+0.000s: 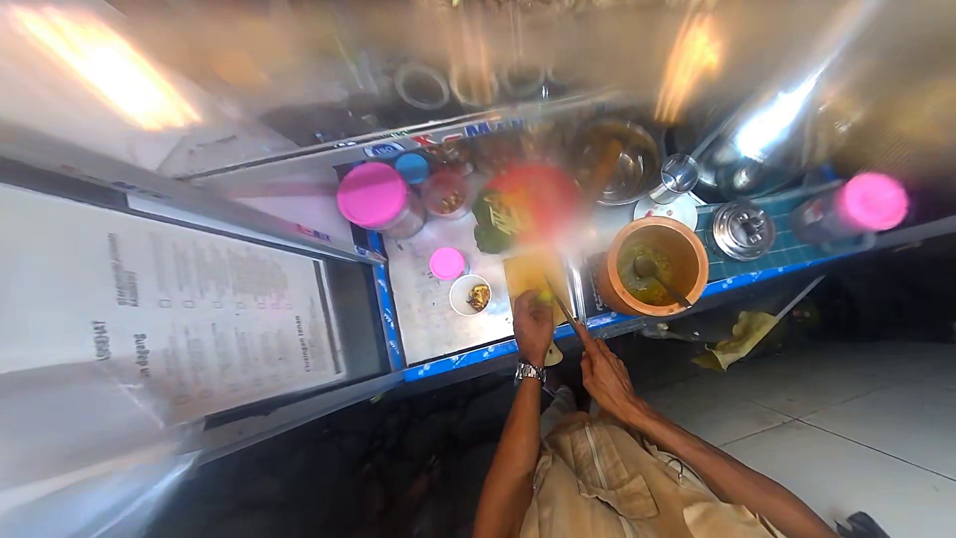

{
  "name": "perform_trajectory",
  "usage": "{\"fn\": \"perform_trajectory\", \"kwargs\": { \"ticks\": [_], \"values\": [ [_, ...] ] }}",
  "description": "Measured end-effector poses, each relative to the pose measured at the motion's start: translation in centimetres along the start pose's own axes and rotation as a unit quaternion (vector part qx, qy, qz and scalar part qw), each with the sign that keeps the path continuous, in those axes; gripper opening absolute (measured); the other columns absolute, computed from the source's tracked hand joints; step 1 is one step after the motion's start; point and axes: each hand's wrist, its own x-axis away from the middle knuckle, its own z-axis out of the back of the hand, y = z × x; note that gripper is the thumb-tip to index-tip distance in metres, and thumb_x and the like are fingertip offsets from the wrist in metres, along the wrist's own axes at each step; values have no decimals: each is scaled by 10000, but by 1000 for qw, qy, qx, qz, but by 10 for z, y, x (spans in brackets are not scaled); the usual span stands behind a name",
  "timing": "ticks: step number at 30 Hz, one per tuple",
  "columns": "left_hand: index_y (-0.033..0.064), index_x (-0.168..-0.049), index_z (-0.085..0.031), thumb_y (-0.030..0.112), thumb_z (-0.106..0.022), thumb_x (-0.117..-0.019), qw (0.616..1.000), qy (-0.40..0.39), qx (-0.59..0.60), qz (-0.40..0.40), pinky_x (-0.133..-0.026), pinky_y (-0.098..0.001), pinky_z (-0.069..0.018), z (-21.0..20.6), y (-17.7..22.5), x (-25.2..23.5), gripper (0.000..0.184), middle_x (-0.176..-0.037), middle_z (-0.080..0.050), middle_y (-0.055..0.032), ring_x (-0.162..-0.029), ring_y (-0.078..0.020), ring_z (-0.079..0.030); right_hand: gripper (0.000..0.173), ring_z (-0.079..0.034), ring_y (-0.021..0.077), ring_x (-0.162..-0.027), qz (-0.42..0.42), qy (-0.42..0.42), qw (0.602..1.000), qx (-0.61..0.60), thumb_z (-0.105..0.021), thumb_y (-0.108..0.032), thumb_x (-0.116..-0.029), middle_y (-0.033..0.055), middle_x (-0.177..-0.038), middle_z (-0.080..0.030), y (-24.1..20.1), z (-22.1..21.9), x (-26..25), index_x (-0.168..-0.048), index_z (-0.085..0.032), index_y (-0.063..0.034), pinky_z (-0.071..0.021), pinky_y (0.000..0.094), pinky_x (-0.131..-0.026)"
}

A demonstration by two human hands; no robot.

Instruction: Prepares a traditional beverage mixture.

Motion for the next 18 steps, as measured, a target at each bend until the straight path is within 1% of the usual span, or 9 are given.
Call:
{"fn": "perform_trajectory", "kwargs": {
  "ticks": [2, 4, 5, 8, 11, 14, 18],
  "values": [
    [67, -1318, -603, 181, -691, -959, 1000, -6, -12, 20, -855, -445, -585, 2, 3, 2, 387, -1225, -669, -154, -944, -237, -700, 556, -692, 325, -987, -3, 3, 1000, -4, -374, -215, -1079, 183, -1292, -627, 2, -1, 0, -1629, -309, -262, -568, 494, -846],
    [58, -1307, -603, 182, -699, -957, 1000, -5, -9, 26, -827, -445, -589, 3, 3, 3, 383, -1153, -694, -157, -896, -239, -707, 552, -690, 326, -989, -5, -6, 1000, 0, -367, -221, -1084, 179, -1294, -626, 2, -2, 0, -1630, -304, -267, -563, 498, -848],
    [57, -1306, -601, 177, -698, -958, 1000, -5, -6, 24, -820, -442, -591, 2, 2, 3, 380, -1139, -697, -157, -886, -238, -708, 552, -692, 324, -979, -3, -5, 1000, 2, -369, -219, -1083, 176, -1289, -629, 3, -2, -1, -1630, -306, -266, -565, 495, -843],
    [65, -1339, -587, 158, -690, -968, 1000, -3, 1, 5, -852, -438, -587, 3, 0, 2, 396, -1184, -687, -152, -930, -236, -704, 550, -692, 316, -978, 2, 3, 1000, 0, -369, -213, -1082, 171, -1284, -633, 3, -1, -1, -1628, -314, -259, -563, 486, -842],
    [100, -1376, -582, 173, -692, -972, 1000, -11, -10, 10, -839, -457, -583, 3, -2, -1, 425, -1102, -709, -155, -907, -248, -708, 548, -692, 315, -977, 3, 3, 1000, 3, -365, -213, -1082, 172, -1289, -628, 4, -1, 0, -1625, -318, -268, -564, 480, -839],
    [100, -1384, -590, 173, -693, -976, 1000, -26, -9, -1, -868, -456, -579, 4, -4, -3, 427, -1138, -700, -156, -944, -248, -703, 553, -691, 317, -959, 11, 4, 1000, 5, -371, -209, -1078, 176, -1276, -630, 6, -2, 0, -1625, -318, -273, -564, 478, -826],
    [93, -1364, -610, 170, -686, -977, 1000, -20, 5, -3, -884, -434, -581, 5, -4, -2, 402, -1207, -686, -146, -980, -233, -701, 552, -690, 313, -951, 13, 7, 1000, 5, -371, -206, -1077, 175, -1256, -634, 5, -1, 1, -1623, -324, -269, -565, 473, -822]
  ]
}}
